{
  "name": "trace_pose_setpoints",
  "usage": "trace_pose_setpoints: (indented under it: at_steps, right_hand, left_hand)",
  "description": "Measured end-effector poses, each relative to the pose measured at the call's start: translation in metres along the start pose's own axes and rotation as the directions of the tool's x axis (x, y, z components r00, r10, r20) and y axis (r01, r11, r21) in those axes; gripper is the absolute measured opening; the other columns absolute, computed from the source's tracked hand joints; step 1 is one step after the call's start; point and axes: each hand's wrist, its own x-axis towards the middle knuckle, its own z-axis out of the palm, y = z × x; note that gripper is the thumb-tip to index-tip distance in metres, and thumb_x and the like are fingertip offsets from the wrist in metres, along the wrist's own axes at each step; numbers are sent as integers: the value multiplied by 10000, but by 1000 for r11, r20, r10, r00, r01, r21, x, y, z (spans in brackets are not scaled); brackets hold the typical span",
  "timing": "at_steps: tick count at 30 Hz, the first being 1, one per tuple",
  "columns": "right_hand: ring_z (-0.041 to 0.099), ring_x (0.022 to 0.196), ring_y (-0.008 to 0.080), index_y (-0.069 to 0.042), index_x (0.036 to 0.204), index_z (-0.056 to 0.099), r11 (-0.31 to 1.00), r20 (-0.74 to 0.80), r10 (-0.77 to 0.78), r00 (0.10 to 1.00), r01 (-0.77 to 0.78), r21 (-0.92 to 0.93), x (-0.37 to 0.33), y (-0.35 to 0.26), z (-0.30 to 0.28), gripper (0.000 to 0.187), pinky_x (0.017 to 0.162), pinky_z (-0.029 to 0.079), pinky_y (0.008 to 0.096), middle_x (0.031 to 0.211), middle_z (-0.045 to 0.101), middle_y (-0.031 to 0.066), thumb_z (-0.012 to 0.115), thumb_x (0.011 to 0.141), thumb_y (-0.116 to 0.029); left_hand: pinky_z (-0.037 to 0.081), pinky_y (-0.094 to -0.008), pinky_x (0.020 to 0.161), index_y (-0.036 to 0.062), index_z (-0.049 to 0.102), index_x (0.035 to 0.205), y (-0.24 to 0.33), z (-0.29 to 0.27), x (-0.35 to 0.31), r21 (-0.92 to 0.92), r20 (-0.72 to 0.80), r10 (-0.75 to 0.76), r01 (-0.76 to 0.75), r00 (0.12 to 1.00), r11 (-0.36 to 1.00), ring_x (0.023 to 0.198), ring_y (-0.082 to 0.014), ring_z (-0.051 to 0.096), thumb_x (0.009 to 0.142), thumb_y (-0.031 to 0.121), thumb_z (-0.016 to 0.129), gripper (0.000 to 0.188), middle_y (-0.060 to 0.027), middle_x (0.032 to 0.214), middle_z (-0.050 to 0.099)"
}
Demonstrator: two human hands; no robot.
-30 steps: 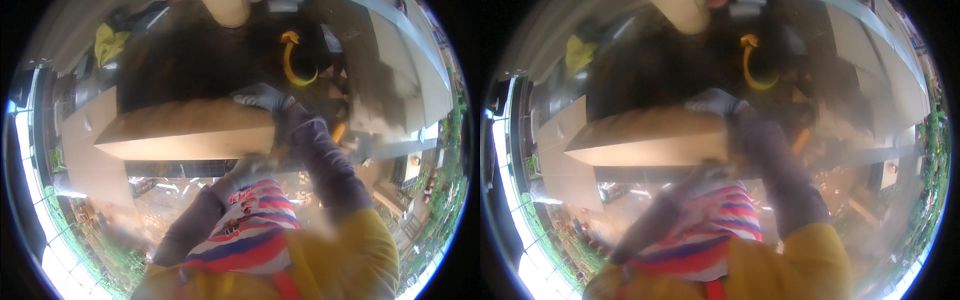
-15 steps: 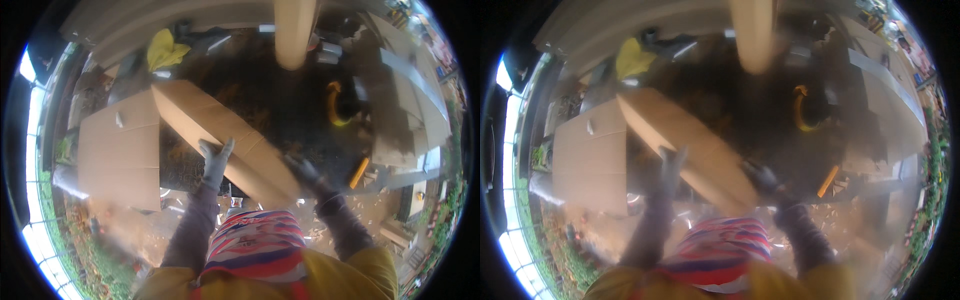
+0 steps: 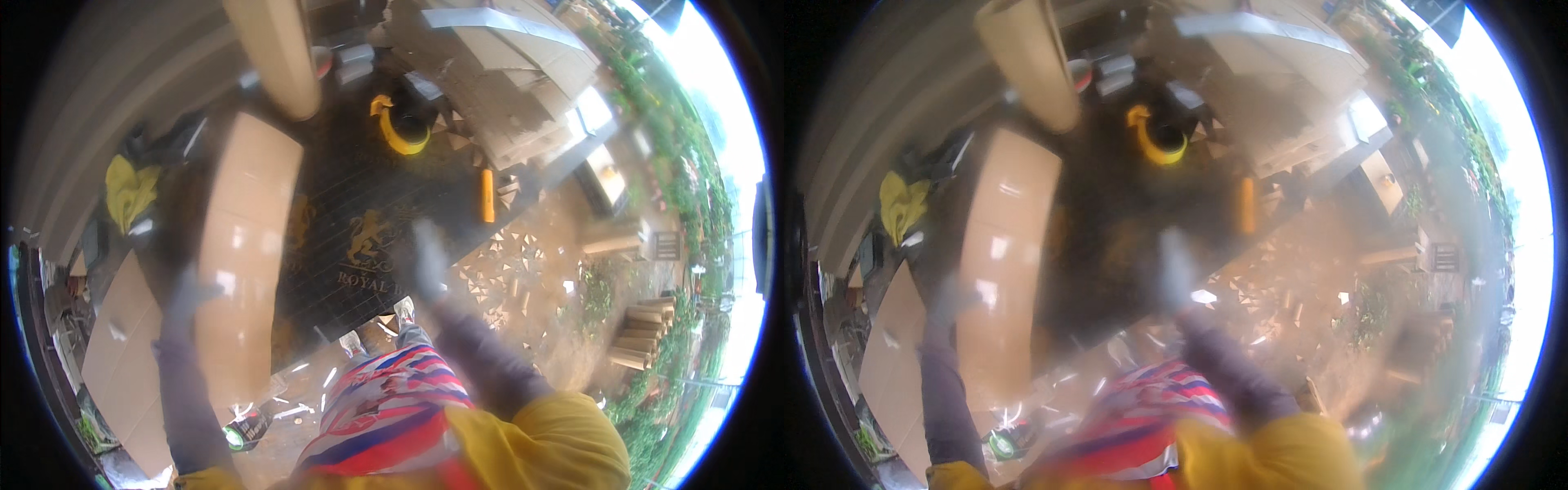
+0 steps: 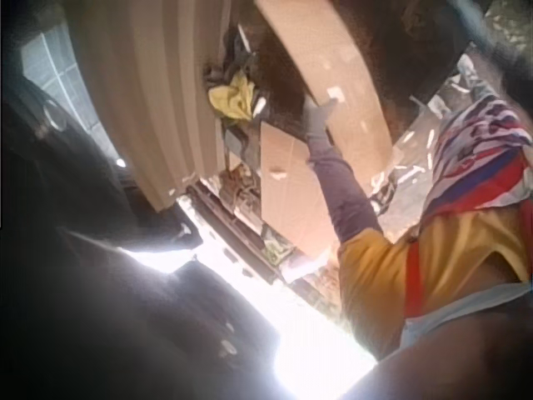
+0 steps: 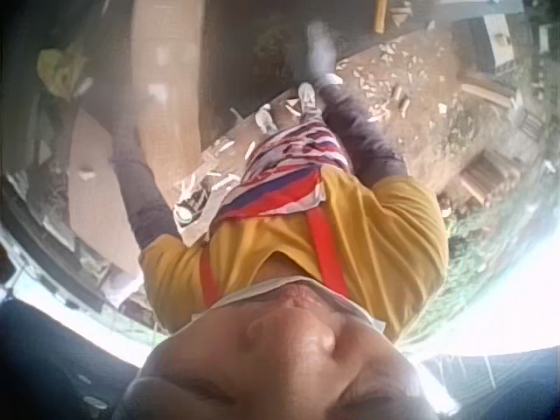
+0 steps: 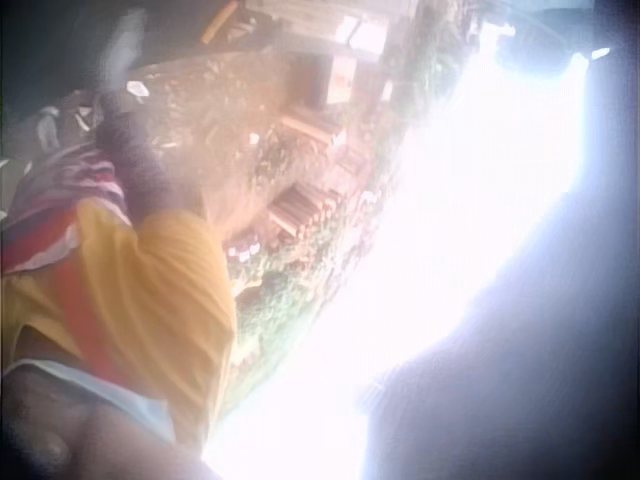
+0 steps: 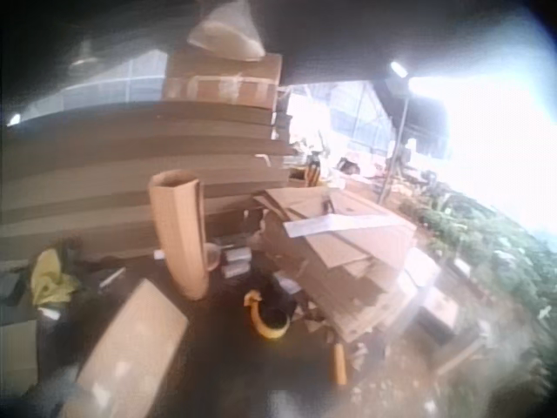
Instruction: The person repeatedly folds cardboard sheets into boxes, seals them with packing tape, and affixes shipping labels. They handle multiple boxes one at a time, using a tape dispenser and a box cutter to trim tape and open flaps.
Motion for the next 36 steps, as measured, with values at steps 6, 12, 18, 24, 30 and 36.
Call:
trace_pose_setpoints:
  at_steps: [6,12,18,24,30,36]
  right_hand:
    - [680,951,401,-17,1253,512,701,-82,454,887,-413,-581,91,216,-36,401,797,552,503,1086,663,214,535,948,-276]
    - [677,734,260,-10,1088,600,610,113,790,603,-791,-49,58,201,-98,344,617,520,402,775,656,129,635,907,-300]
    - [670,714,319,-41,1187,598,843,371,412,832,-503,193,-36,35,-154,322,630,503,406,808,659,155,640,944,-249]
    - [642,787,447,-62,1073,602,801,490,560,667,-587,-116,-48,14,-84,300,695,508,496,830,660,231,612,946,-334]
    - [634,640,270,-56,946,679,469,400,810,428,-883,-5,-97,70,-131,219,592,522,391,759,678,123,572,938,-247]
    - [530,577,93,5,955,679,419,117,881,458,-872,254,-105,87,-206,325,485,408,300,671,593,-7,679,927,-319]
  left_hand:
    - [342,-378,1162,25,331,1515,64,111,-22,489,347,238,-392,907,780,1413,-305,395,675,99,810,969,-183,1543,382]
    - [505,-450,898,24,500,1329,148,265,-8,752,55,487,-358,872,554,1113,-329,606,840,343,696,615,-163,1256,607]
    - [514,-430,857,2,553,1225,168,319,20,816,10,615,-362,788,451,1039,-321,629,897,331,631,471,-167,1171,637]
    - [523,-424,835,-2,560,1196,160,318,18,812,36,631,-391,775,434,1012,-317,637,912,340,618,448,-177,1126,642]
    - [538,-429,719,28,571,1045,165,315,20,842,34,658,-376,752,387,833,-315,672,933,388,590,378,-151,996,663]
    - [513,-493,551,103,546,732,174,272,66,772,-2,708,-449,706,450,580,-357,646,965,415,551,390,-145,658,647]
